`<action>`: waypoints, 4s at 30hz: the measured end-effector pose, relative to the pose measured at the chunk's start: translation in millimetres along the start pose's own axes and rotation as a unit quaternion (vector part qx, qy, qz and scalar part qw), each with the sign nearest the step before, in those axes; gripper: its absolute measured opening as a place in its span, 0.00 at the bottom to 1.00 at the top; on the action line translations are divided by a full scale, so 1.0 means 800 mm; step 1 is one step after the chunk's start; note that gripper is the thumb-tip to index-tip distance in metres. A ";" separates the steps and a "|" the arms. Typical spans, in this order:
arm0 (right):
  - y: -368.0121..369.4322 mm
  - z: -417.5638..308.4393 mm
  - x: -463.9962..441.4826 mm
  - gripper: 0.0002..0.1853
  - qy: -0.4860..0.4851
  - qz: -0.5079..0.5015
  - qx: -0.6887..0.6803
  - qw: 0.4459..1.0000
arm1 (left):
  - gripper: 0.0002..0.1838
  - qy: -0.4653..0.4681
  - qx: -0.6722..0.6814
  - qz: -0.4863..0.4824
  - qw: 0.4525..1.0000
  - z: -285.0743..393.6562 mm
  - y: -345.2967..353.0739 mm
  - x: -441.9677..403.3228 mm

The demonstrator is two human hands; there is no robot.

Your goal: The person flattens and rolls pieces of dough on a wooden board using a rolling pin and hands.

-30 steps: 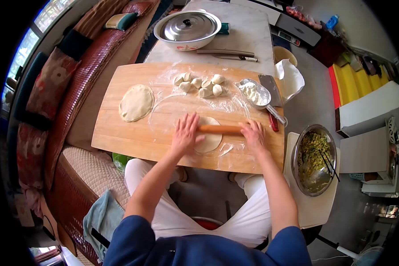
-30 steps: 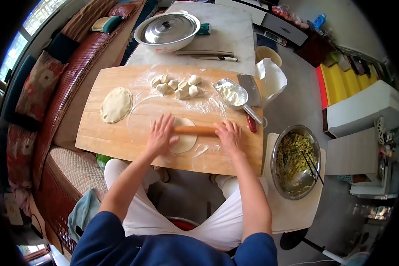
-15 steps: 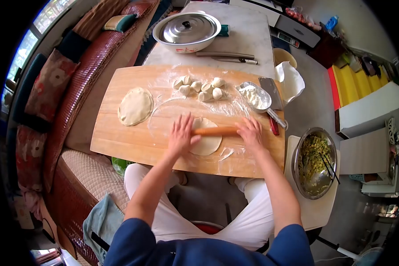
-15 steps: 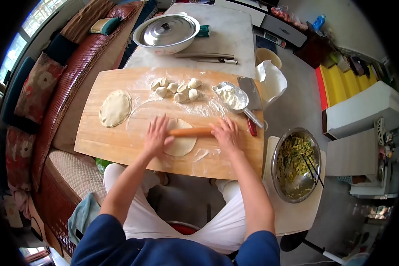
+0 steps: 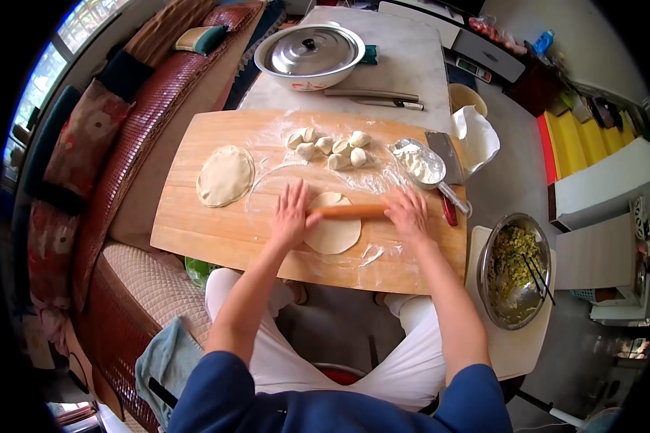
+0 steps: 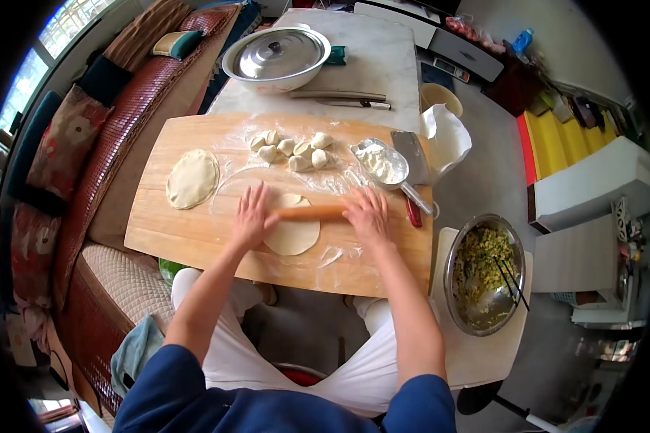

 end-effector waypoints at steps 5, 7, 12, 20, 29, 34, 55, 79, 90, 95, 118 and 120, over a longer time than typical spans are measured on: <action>0.026 0.032 0.017 0.19 0.050 -0.021 0.015 0.998 | 0.48 0.009 -0.007 -0.025 1.000 0.012 0.002 -0.008; 0.011 0.018 0.066 0.21 0.001 0.001 0.024 1.000 | 0.49 0.077 0.005 -0.060 0.995 0.035 -0.017 0.054; -0.036 -0.032 0.094 0.24 0.006 -0.038 -0.048 0.998 | 0.47 0.080 0.012 -0.081 0.993 0.034 -0.022 0.091; -0.046 0.023 0.130 0.19 0.237 0.144 -0.217 0.936 | 0.45 -0.018 -0.009 -0.030 0.999 0.101 0.029 0.010; -0.046 0.031 0.155 0.19 0.255 0.131 -0.179 0.941 | 0.49 0.235 -0.049 -0.063 0.969 0.078 -0.024 0.042; -0.037 0.019 0.150 0.19 0.207 0.139 -0.159 0.955 | 0.45 0.222 -0.011 -0.050 0.974 0.122 0.005 0.045; -0.029 0.023 0.154 0.21 0.232 0.161 -0.170 0.944 | 0.40 0.002 0.025 0.009 1.000 0.112 0.012 0.025; -0.024 0.022 0.155 0.16 0.194 0.247 -0.125 0.941 | 0.19 -0.101 0.100 -0.177 0.974 0.024 -0.003 -0.038; -0.033 0.018 0.152 0.16 0.192 0.247 -0.111 0.943 | 0.11 0.133 0.286 -0.061 0.947 0.219 -0.018 0.037; -0.026 0.019 0.160 0.17 0.193 0.256 -0.131 0.938 | 0.17 0.083 0.142 0.150 0.975 0.221 0.001 0.035; -0.019 0.025 0.157 0.21 0.244 0.219 -0.184 0.926 | 0.35 -0.135 0.058 0.002 0.989 -0.059 -0.018 -0.011; -0.018 0.027 0.156 0.21 0.240 0.221 -0.181 0.928 | 0.34 -0.149 0.022 -0.031 0.988 -0.056 -0.026 -0.013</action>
Point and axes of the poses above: each hand's wrist, its own x-axis away from the middle knuckle, its own y-axis out of the palm, z = x × y, the point moved 4 cm from there along -x, towards the middle knuckle, and after that the axes turned 8 degrees about -x, right-handed, at the moved point
